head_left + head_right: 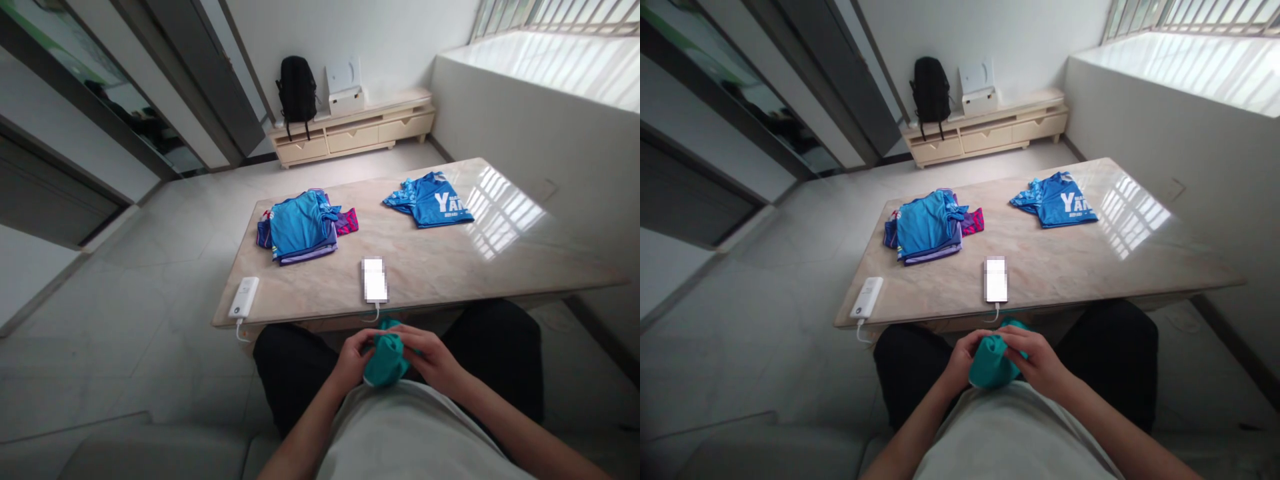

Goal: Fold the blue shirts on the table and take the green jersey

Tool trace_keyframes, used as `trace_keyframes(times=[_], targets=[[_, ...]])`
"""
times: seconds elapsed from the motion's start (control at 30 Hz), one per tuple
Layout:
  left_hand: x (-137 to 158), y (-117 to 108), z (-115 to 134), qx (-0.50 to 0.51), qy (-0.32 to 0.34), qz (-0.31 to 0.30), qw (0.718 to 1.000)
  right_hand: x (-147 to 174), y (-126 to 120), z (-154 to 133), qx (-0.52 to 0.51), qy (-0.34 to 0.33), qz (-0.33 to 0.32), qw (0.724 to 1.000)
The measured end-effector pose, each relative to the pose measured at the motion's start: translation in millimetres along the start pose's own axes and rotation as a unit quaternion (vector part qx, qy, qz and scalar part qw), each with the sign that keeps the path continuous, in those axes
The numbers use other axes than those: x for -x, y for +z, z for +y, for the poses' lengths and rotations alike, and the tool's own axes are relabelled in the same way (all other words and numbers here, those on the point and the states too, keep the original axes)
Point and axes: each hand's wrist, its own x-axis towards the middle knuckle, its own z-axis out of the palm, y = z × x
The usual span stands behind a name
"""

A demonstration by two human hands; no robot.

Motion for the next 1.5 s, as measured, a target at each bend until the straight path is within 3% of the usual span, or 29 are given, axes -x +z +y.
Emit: trace_keyframes(times=[0.2,0.3,0.43,0.57,0.7,0.8,0.9,1.1,1.33,1.5], targets=[[9,2,25,-0.142,0.065,0.074,0.985,4,-18,1,0.067,-0.017,0.065,0.995],[16,2,40,-0.179,0.097,0.076,0.976,8,-24,4,0.072,0.004,0.075,0.995],[19,3,45,-0.198,0.089,0.088,0.972,7,-24,7,0.057,0.053,0.097,0.992],[14,8,41,-0.121,0.028,0.139,0.983,2,-19,11,-0.035,0.146,0.113,0.982],[8,15,38,0.002,-0.022,0.163,0.986,2,-9,13,-0.173,0.185,0.071,0.965],[6,19,35,0.083,-0.061,0.165,0.981,5,4,12,-0.147,0.188,0.019,0.971],[6,19,33,0.098,-0.08,0.147,0.981,6,18,14,-0.057,0.182,0.021,0.981],[11,14,40,-0.093,0.002,0.048,0.994,0,18,14,0.008,0.157,0.069,0.985],[12,16,61,-0.231,0.085,0.055,0.968,-7,-2,1,0.078,0.112,0.062,0.989],[22,19,60,-0.281,0.113,0.059,0.951,-7,-11,14,0.17,0.107,0.028,0.979]])
